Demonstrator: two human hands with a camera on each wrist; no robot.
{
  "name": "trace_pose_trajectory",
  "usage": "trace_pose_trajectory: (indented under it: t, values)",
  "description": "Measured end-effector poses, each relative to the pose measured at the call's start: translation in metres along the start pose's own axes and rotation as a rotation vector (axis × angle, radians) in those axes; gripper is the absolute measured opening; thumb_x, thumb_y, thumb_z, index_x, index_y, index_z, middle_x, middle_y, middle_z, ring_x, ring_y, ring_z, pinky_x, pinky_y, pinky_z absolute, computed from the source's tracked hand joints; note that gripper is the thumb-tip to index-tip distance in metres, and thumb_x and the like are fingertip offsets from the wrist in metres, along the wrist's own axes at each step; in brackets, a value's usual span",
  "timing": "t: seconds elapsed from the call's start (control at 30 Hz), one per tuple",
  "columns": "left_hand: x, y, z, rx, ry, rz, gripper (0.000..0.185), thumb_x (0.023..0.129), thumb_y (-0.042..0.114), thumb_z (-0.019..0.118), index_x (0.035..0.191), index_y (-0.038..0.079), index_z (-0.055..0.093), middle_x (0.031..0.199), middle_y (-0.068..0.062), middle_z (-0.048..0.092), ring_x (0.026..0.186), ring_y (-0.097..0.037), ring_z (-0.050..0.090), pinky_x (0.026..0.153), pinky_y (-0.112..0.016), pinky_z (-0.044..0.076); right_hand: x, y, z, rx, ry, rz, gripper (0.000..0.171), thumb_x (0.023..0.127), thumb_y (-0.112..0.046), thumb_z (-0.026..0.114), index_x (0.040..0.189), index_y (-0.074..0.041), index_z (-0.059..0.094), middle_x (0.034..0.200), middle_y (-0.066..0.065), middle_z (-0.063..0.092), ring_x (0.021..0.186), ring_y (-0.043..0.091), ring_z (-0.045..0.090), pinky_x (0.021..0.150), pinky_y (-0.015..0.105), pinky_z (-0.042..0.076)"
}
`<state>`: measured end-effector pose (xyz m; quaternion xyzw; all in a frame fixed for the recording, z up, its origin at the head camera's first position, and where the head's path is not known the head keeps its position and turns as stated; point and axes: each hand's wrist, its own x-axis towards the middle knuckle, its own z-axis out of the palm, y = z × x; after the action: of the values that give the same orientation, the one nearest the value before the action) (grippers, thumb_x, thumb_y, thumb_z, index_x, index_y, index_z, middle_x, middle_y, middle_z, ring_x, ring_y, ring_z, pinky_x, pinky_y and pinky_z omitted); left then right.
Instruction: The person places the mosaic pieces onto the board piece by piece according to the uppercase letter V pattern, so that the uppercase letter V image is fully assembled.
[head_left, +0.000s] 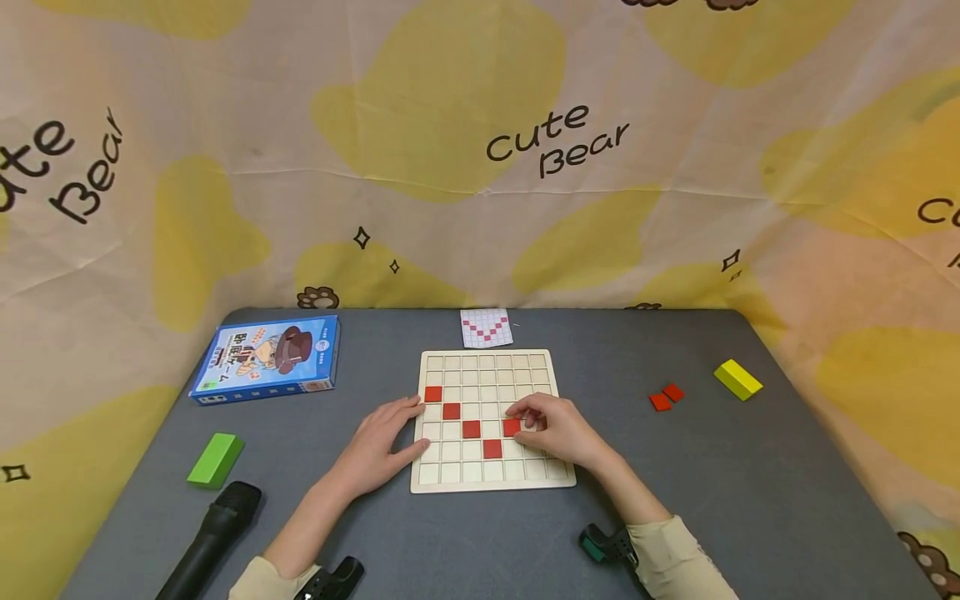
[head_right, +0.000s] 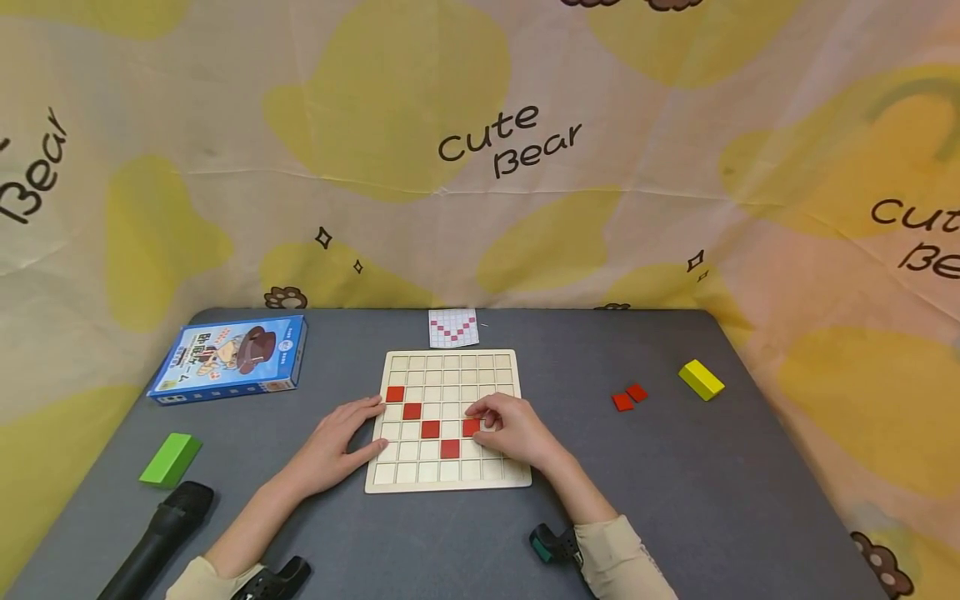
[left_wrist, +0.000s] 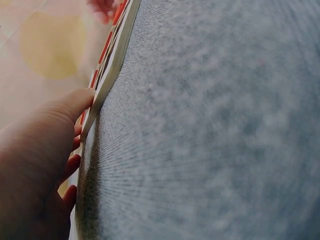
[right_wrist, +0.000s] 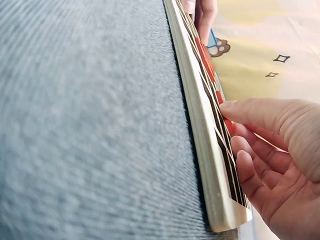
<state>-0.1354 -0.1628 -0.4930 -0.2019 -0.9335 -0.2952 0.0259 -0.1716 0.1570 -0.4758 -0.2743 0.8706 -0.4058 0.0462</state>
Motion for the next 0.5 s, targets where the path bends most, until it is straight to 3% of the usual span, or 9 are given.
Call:
trace_pose_trajectory:
  t: [0.23, 0.5]
  values:
    - [0.000, 0.000, 0.001, 0.004, 0.005, 0.008, 0.058, 0.091, 0.037, 0.068, 0.139, 0.008, 0.054, 0.146, -0.010, 0.047, 0.135, -0.033, 0.040, 0.106, -0.060, 0.030, -0.003, -0.001, 0.001, 0.014, 0.022, -0.015, 0.027, 0.080, -0.009, 0.079, 0.106, -0.011, 0.071, 0.084, 0.002, 0.062, 0.074, 0.016, 0.055, 0.064, 0.024, 0.045]
    - [0.000, 0.000, 0.001, 0.003, 0.008, 0.009, 0.059, 0.090, 0.038, 0.069, 0.139, 0.007, 0.054, 0.146, -0.010, 0.047, 0.135, -0.034, 0.040, 0.106, -0.060, 0.030, -0.011, 0.006, -0.007, 0.035, 0.105, 0.040, 0.021, 0.084, -0.010, 0.074, 0.105, -0.013, 0.073, 0.089, -0.003, 0.066, 0.079, 0.014, 0.059, 0.068, 0.025, 0.048]
